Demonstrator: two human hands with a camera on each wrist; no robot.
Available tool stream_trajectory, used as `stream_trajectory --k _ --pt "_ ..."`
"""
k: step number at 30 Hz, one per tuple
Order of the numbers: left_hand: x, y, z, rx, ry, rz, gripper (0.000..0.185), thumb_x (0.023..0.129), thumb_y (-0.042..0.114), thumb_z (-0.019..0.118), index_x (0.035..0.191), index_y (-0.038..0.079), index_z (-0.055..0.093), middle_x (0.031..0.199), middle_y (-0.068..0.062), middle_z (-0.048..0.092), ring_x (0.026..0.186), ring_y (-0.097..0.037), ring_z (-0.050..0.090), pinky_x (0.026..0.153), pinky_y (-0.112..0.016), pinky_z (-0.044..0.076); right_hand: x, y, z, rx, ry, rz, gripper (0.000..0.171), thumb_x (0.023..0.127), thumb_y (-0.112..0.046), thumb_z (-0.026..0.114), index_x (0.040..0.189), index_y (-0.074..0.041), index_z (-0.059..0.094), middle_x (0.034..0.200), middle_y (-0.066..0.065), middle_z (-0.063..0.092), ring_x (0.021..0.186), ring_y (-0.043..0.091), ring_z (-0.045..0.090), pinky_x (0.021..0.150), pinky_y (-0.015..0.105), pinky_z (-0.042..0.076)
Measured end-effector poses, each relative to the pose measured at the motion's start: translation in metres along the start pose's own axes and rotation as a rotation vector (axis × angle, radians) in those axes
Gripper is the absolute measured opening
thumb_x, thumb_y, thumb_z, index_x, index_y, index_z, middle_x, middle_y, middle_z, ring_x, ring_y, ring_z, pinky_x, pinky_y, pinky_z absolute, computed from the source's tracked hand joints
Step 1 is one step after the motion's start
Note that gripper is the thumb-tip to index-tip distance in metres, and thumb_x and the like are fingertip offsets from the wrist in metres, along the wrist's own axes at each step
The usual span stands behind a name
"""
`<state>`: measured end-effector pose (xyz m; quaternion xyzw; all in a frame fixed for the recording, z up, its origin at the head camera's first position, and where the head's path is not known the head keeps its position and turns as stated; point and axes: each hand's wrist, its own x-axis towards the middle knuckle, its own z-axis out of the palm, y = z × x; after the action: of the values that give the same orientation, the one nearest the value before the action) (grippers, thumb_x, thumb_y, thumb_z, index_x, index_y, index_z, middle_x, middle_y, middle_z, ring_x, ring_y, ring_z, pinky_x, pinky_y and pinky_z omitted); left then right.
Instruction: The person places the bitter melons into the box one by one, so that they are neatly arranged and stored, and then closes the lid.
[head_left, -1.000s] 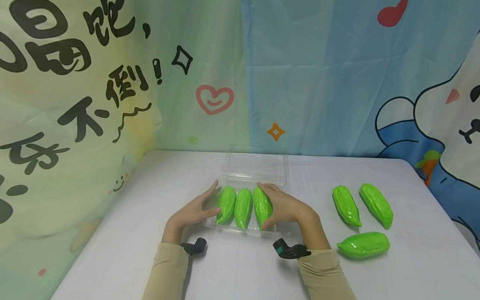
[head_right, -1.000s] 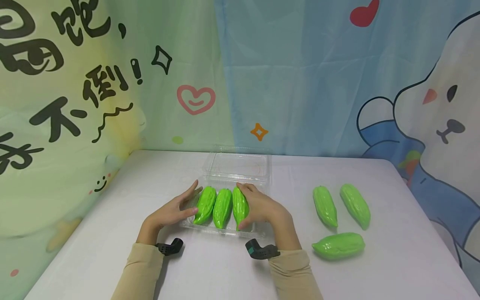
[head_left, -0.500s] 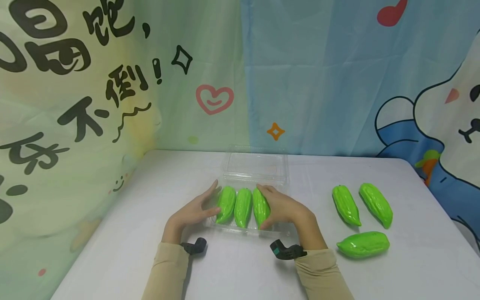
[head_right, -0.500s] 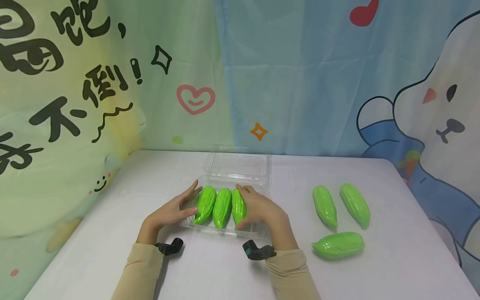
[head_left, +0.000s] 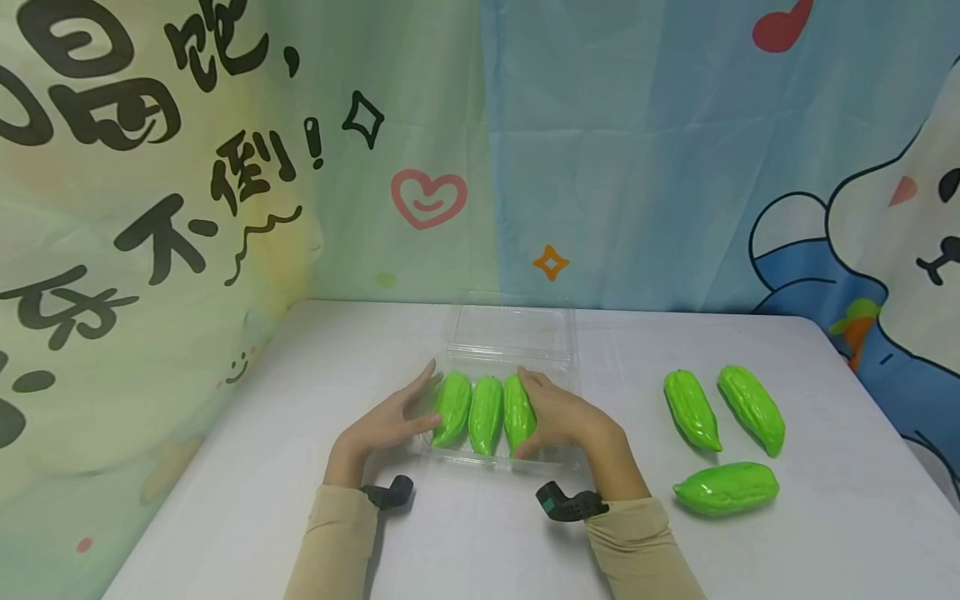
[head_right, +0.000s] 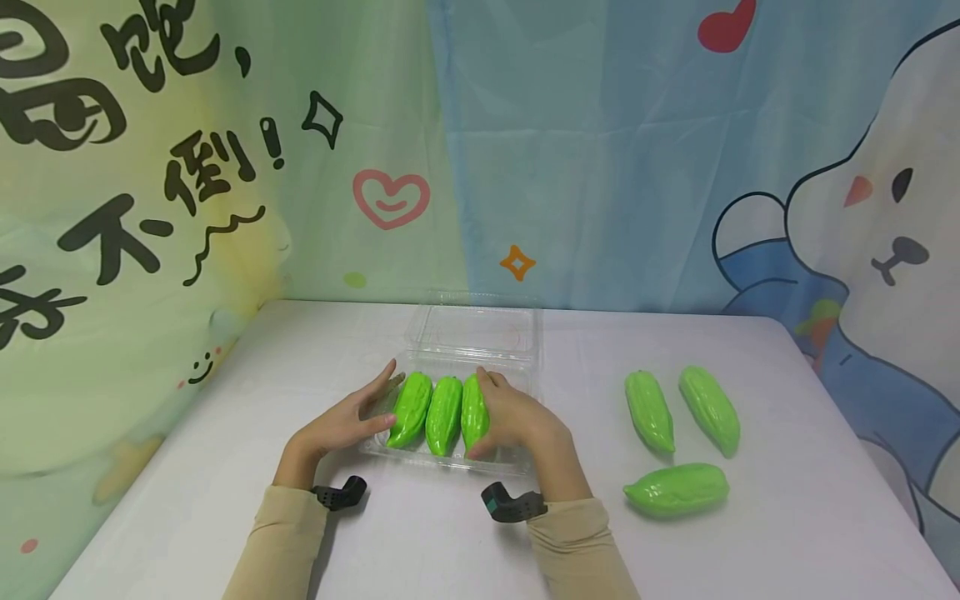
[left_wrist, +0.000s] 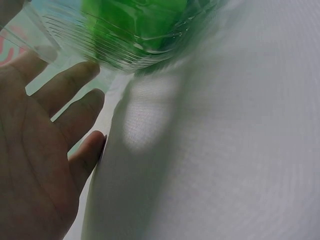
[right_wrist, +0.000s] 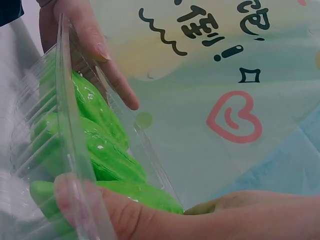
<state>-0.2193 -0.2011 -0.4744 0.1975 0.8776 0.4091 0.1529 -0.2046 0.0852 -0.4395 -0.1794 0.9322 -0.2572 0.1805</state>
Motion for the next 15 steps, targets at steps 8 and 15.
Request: stream_trajectory --k 8,15 --pt "0.006 -0.017 0.004 0.008 0.014 -0.009 0.089 0.087 0.047 0.063 0.154 0.03 0.006 0.158 -0.001 0.022 0.148 -0.026 0.011 0.119 -0.054 0.012 0.001 -0.003 0.002 -0.016 0.006 0.017 0.126 0.062 -0.038 0.089 0.152 -0.002 0.009 0.157 0.018 0.017 0.142 0.034 0.027 0.114 0.047 0.031" --pt "0.006 -0.016 0.003 0.001 0.008 -0.013 0.09 0.087 0.05 0.062 0.154 0.03 0.005 0.158 0.001 0.022 0.148 -0.024 0.011 0.119 -0.052 0.012 0.003 -0.003 0.003 -0.018 0.037 0.041 0.123 0.06 -0.039 0.089 0.152 -0.005 0.016 0.154 0.015 0.024 0.135 0.033 0.039 0.108 0.048 0.04"
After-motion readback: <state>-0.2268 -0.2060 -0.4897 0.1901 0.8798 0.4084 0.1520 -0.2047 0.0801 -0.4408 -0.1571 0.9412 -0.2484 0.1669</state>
